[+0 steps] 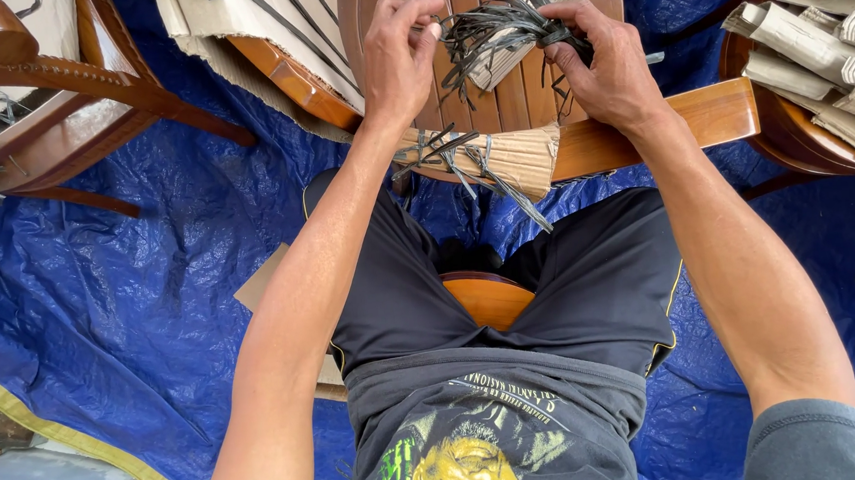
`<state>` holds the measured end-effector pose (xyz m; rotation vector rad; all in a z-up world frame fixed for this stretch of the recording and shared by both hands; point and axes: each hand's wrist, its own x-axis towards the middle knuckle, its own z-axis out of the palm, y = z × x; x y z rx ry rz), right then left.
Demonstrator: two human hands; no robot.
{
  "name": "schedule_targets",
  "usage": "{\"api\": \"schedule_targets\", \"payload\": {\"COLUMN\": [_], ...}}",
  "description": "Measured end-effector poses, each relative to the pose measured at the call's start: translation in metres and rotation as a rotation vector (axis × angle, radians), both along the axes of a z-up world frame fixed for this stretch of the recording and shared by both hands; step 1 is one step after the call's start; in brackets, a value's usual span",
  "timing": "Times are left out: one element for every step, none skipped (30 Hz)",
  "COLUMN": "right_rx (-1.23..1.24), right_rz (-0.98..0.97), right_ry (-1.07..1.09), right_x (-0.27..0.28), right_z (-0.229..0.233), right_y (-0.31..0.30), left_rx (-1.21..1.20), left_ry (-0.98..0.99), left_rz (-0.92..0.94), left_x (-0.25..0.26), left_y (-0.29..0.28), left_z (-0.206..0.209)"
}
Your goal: Wrapping furniture components with protective cardboard and securing them with plastic ties.
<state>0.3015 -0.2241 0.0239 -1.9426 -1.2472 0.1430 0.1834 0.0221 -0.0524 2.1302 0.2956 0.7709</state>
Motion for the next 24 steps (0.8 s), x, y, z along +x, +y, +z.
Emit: {"api": "schedule_targets", "payload": {"right_rx": [0.001, -0.007, -0.015, -0.016, -0.015, -0.013, -0.014, -0.014, -0.015, -0.016, -0.01, -0.004, -0.003, -0.011, -0.018, -0.019, -0.05, -0.08, -0.081, -0.182, -0.284, -0.283, -0.309, -0.333], "right_rz": [0.002, 0.004, 0.007, 0.008, 0.013, 0.019, 0.02, 0.018, 0.016, 0.015, 0.021, 0.028, 0.028, 0.023, 0.018, 0.018, -0.006, -0.028, -0.027, -0.133, -0.239, -0.237, -0.314, -0.394], "right_ry": [0.0, 0.004, 0.008, 0.008, 0.019, 0.032, 0.033, 0.037, 0.041, 0.041, 0.044, 0.048, 0.048, 0.038, 0.028, 0.028, 0.03, 0.034, 0.035, 0.012, -0.01, -0.009, -0.068, -0.131], "right_x": [0.0, 0.0, 0.001, 0.0, 0.0, -0.001, -0.001, -0.002, -0.002, -0.002, -0.002, -0.001, -0.001, -0.001, -0.001, -0.001, -0.001, -0.001, -0.001, 0.0, 0.0, 0.008, 0.016, 0.025], "right_z": [0.0, 0.0, 0.001, 0.001, 0.001, 0.001, 0.003, 0.004, 0.005, 0.005, 0.005, 0.004, 0.004, 0.003, 0.003, 0.002, 0.001, -0.001, -0.003, -0.004, -0.006, -0.02, -0.035, -0.048], "right_y": [0.0, 0.0, 0.0, 0.0, -0.001, -0.001, 0.0, 0.0, 0.0, 0.0, 0.0, 0.0, 0.0, 0.001, 0.001, 0.001, 0.001, 0.001, 0.001, 0.002, 0.003, -0.001, -0.005, -0.009], "left_rx": [0.001, 0.005, 0.01, 0.01, -0.002, -0.013, -0.014, 0.083, 0.18, 0.179, 0.16, 0.142, 0.142, 0.074, 0.007, 0.006, -0.024, -0.052, -0.052, -0.093, -0.134, -0.133, -0.167, -0.201], "left_ry": [0.0, 0.035, 0.07, 0.07, 0.136, 0.203, 0.204, 0.153, 0.102, 0.102, 0.094, 0.085, 0.086, 0.061, 0.035, 0.036, -0.063, -0.161, -0.16, -0.222, -0.283, -0.281, -0.336, -0.394], "left_rz": [0.002, -0.012, -0.027, -0.027, -0.001, 0.026, 0.027, 0.042, 0.057, 0.056, 0.046, 0.037, 0.037, 0.066, 0.095, 0.094, 0.136, 0.178, 0.179, 0.226, 0.274, 0.276, 0.308, 0.338], "left_x": [0.0, 0.0, 0.0, 0.0, 0.001, 0.0, 0.001, 0.003, 0.004, 0.006, 0.008, 0.009, 0.009, 0.009, 0.009, 0.01, 0.012, 0.012, 0.011, 0.01, 0.01, 0.009, 0.008, 0.009], "left_y": [-0.001, -0.002, -0.003, -0.003, -0.004, -0.005, -0.003, -0.002, -0.001, 0.0, 0.001, 0.002, 0.003, 0.003, 0.003, 0.007, 0.011, 0.016, 0.015, 0.015, 0.015, 0.015, 0.014, 0.014], "left_z": [0.001, 0.003, 0.004, 0.007, 0.01, 0.013, 0.004, -0.005, -0.014, -0.018, -0.022, -0.025, -0.019, -0.012, -0.006, -0.011, -0.016, -0.021, -0.02, -0.019, -0.018, -0.015, -0.013, -0.009]}}
